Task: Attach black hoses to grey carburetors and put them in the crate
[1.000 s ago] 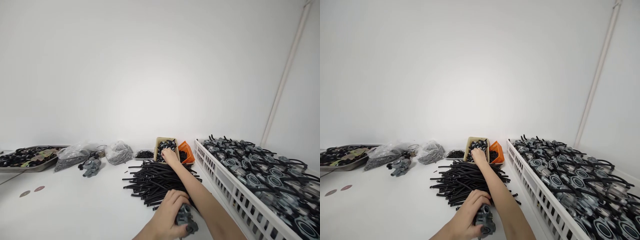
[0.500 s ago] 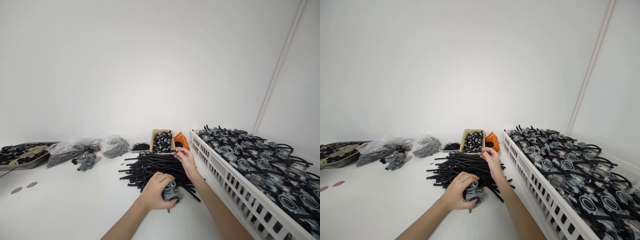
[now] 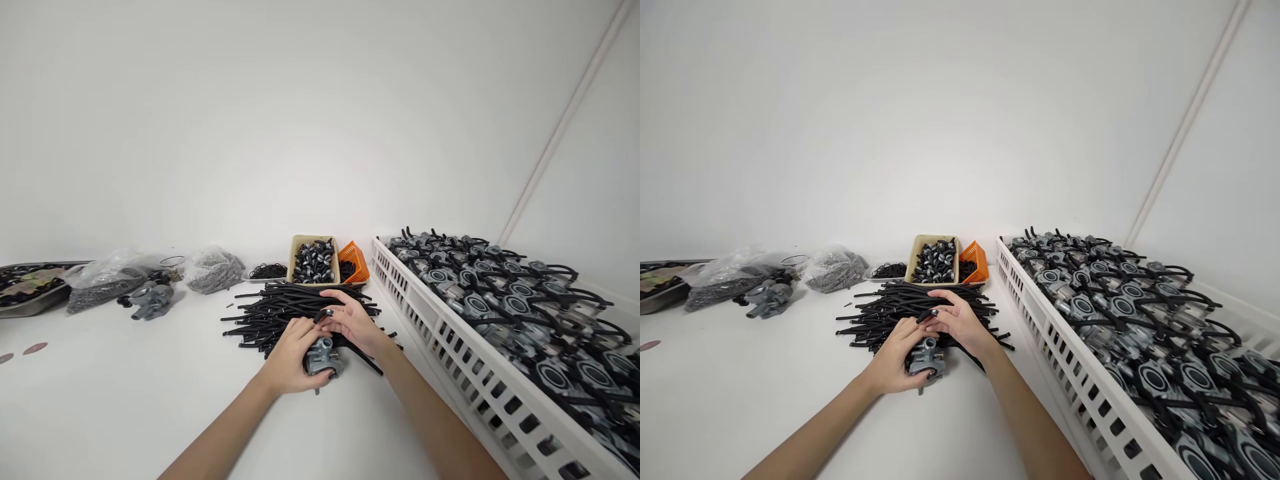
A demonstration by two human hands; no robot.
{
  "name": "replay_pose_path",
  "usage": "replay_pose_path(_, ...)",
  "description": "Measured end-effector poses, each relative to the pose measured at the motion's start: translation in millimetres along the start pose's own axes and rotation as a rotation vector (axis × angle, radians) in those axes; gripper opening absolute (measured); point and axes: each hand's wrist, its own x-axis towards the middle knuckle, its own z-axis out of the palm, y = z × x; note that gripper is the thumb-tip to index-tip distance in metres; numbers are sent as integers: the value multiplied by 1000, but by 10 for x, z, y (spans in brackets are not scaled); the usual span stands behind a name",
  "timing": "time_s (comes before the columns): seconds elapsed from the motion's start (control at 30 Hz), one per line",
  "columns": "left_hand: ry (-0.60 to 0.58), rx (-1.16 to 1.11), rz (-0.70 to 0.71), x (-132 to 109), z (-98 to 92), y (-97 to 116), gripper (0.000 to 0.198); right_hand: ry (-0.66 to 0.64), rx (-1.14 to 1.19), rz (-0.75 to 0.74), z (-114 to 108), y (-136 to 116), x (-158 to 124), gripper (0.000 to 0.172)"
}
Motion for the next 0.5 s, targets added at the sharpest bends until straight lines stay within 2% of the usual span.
replay_pose_path(0.1, 9, -9, -2, 0, 10, 20, 40, -31, -74, -3, -6, -27, -25, 39)
replay_pose_path(0.23, 39, -18, 4, 5, 13, 47, 42, -94, -110, 37, -37, -73, -59, 43)
replay_pose_path(0.37, 37, 5, -2, -4, 22, 53, 39, -109, -101, 8, -68, -69, -66, 37)
replay_pose_path(0.5, 69, 14, 24, -10, 37, 42, 40, -134, -43, -12, -105, -38, -58, 42)
